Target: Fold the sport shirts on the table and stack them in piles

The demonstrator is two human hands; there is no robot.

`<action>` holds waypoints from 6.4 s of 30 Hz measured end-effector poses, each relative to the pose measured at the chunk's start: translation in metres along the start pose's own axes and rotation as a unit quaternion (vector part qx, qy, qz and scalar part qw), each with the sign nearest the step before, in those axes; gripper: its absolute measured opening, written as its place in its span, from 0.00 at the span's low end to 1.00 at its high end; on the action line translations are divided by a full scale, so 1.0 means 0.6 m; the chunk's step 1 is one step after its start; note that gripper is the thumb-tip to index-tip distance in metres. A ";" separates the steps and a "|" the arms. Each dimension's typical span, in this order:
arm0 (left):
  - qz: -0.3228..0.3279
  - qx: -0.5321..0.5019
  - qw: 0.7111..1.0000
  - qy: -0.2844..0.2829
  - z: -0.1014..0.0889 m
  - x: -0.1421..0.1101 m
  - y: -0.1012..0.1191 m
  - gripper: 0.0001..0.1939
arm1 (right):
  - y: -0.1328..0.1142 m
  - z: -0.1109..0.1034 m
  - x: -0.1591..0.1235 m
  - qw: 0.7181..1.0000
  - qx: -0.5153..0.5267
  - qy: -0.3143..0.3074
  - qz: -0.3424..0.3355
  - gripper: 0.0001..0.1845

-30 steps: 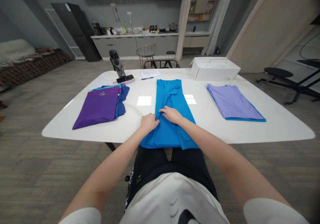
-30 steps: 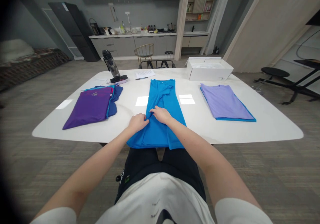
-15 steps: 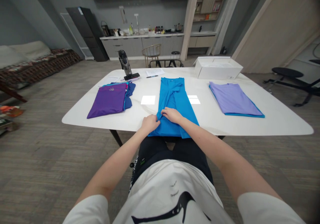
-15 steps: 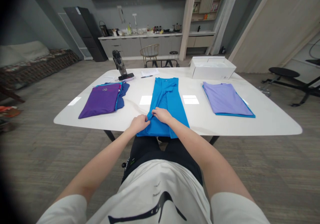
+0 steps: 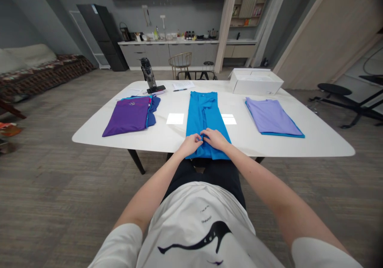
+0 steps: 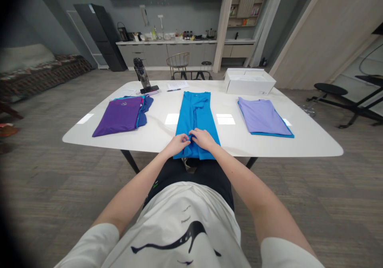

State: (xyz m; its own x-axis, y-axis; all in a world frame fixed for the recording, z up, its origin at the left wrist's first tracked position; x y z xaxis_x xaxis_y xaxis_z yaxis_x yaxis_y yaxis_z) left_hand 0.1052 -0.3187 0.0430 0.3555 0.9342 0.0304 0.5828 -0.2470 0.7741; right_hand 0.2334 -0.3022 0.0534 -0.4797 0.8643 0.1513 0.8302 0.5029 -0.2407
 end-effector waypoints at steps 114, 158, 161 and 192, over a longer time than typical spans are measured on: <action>-0.045 -0.295 0.954 0.025 -0.157 0.576 -0.161 0.13 | 0.506 -0.035 0.321 0.900 0.342 0.092 0.255 0.16; 0.073 0.312 0.945 0.061 -0.052 0.703 -0.125 0.25 | 0.485 0.037 0.497 0.958 -0.041 0.033 0.282 0.31; 0.034 0.292 0.955 0.044 -0.019 0.665 -0.112 0.25 | 0.426 0.057 0.479 0.967 0.017 0.009 0.255 0.30; 0.060 0.325 0.944 0.009 0.004 0.422 -0.110 0.36 | 0.335 0.054 0.233 0.964 -0.053 0.000 0.259 0.35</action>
State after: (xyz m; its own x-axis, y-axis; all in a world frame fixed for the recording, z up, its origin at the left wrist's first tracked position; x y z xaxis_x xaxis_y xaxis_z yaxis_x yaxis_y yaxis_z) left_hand 0.1586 -0.0666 -0.0021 0.4384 0.8923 0.1080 0.8666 -0.4515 0.2122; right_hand 0.3239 -0.0796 -0.0051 0.0074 0.9993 0.0371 0.9827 -0.0004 -0.1850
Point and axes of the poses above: each hand's wrist, its own x-axis towards the middle knuckle, its own z-axis out of the palm, y = z × x, the point moved 8 cm from there along x, towards the middle knuckle, and after that the axes turned 3 degrees about z, right-handed, at the moved point
